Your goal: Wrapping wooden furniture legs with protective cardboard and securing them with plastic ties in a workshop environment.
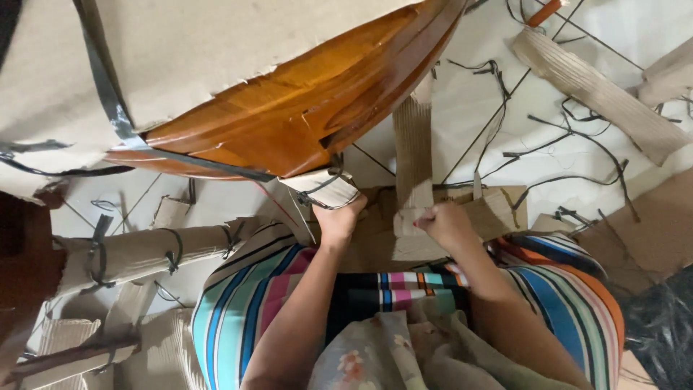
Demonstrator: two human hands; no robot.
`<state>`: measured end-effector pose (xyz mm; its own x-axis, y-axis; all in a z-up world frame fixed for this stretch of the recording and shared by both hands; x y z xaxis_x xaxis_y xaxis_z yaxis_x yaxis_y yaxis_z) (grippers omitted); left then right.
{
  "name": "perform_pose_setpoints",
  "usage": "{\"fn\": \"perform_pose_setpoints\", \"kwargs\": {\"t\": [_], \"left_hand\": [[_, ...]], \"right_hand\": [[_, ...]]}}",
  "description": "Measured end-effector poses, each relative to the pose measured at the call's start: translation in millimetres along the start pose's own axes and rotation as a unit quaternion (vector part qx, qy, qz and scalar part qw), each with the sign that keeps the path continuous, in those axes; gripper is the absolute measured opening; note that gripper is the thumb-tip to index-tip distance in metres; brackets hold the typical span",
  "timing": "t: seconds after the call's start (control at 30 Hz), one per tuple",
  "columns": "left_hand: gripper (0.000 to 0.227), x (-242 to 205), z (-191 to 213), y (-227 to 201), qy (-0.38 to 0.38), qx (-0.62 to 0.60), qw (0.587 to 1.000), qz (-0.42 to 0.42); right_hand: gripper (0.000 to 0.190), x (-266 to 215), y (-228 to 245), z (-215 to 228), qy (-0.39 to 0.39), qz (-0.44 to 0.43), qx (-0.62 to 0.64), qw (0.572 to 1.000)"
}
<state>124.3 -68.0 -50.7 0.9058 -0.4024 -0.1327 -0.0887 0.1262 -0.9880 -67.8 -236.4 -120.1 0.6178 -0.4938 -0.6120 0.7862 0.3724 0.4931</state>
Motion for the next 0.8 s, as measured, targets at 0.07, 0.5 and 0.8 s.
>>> {"fn": "perform_pose_setpoints", "kwargs": {"t": [0.07,0.5,0.8], "left_hand": [[0.057,1,3,19,0.027,-0.034,0.999,0.018],[0.024,8,6,29,0.056,-0.059,0.993,0.085],[0.057,26,13,40,-0.040,-0.024,0.997,0.066]], "right_hand": [[0.025,-41,21,24,0.032,0.005,-0.072,0.997],[0.023,-156,51,150,-0.207,0.160,0.018,0.965],[0.022,-24,-30,93,-0.172,0.161,0.037,0.971]]}}
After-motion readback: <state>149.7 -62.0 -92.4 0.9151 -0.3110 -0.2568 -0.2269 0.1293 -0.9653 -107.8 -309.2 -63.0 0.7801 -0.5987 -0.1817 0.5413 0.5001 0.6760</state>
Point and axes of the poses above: each hand's wrist, its own x-axis towards the middle knuckle, its own z-axis out of the back of the hand, y = z × x, the point moved 5 cm from there along x, towards the middle knuckle, and after that the axes turned 8 degrees about y, right-handed, at the moved point
